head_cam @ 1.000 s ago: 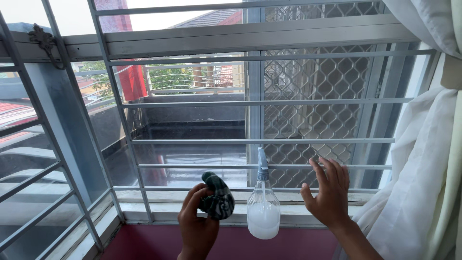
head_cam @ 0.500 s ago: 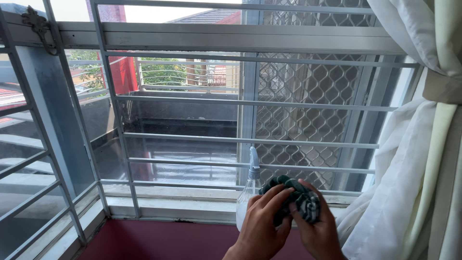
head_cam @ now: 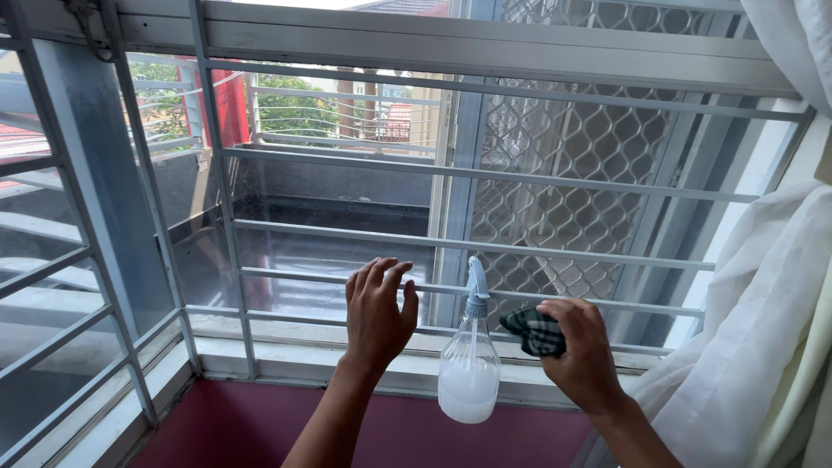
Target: The person cleans a window by spraying liquid from a spray bottle onto the window frame and glass, and wiping the surfaces down with a cloth.
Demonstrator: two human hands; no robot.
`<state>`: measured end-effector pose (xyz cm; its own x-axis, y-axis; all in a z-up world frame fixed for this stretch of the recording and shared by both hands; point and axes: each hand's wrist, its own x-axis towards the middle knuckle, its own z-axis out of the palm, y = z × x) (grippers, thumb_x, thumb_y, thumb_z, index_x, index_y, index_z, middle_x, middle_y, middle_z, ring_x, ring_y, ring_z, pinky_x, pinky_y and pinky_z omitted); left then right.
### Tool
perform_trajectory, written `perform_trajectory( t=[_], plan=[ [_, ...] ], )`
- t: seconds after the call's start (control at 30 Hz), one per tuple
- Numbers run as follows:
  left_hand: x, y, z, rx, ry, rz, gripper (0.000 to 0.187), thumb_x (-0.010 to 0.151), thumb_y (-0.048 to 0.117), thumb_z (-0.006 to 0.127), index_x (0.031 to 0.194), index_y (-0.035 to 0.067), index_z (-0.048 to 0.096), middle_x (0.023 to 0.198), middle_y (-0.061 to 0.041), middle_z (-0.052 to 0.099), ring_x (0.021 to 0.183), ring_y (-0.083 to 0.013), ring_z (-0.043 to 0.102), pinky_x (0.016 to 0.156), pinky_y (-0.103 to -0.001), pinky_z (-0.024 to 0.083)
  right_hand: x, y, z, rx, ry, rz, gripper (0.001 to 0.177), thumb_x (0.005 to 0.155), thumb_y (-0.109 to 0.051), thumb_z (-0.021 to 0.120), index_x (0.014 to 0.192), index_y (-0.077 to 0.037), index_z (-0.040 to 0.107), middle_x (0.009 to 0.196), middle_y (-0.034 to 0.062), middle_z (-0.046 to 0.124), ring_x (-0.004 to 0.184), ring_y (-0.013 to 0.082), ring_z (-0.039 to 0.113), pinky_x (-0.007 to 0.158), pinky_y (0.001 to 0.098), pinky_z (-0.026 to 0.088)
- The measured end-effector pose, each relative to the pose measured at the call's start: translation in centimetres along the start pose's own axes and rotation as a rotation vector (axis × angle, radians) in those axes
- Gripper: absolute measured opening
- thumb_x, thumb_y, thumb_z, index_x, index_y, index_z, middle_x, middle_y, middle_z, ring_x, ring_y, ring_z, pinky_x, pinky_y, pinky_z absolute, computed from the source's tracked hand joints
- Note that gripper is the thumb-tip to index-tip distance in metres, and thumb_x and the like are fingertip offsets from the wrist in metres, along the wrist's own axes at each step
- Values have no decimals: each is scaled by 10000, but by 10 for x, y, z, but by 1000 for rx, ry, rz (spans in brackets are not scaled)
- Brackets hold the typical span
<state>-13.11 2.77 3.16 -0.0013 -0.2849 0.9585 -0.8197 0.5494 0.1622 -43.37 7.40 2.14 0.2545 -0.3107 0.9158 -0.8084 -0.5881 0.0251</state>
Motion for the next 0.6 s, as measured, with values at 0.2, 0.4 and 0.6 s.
perform_trajectory(
  t=[0.2, 0.4, 0.6],
  plan=[
    [-15, -9, 1, 42, -79, 53, 293, 1023, 242, 534, 1204, 65, 681, 1139, -100, 690, 1217, -292, 591, 1187, -493, 330, -16, 0, 27, -16, 118, 117, 444, 686, -21, 807, 1117, -65, 709, 1107, 165, 586, 980, 274, 616, 863, 364, 547],
    [-14, -1, 5, 67, -47, 21, 278, 1004, 278, 552, 1162, 78, 664, 1100, -94, 661, 1200, -305, 572, 1190, -499, 319, -15, 12, 47, -268, 143, 151, 272, 834, -86, 779, 1095, -42, 716, 917, 82, 698, 873, 282, 662, 825, 419, 545],
    [-14, -2, 8, 87, -22, 48, 275, 989, 279, 560, 1174, 98, 652, 1111, -90, 654, 1202, -301, 564, 1191, -499, 309, -15, 13, 73, -239, 191, 237, 126, 879, -83, 747, 983, -24, 706, 951, 100, 700, 906, 318, 679, 829, 426, 551]
  ],
)
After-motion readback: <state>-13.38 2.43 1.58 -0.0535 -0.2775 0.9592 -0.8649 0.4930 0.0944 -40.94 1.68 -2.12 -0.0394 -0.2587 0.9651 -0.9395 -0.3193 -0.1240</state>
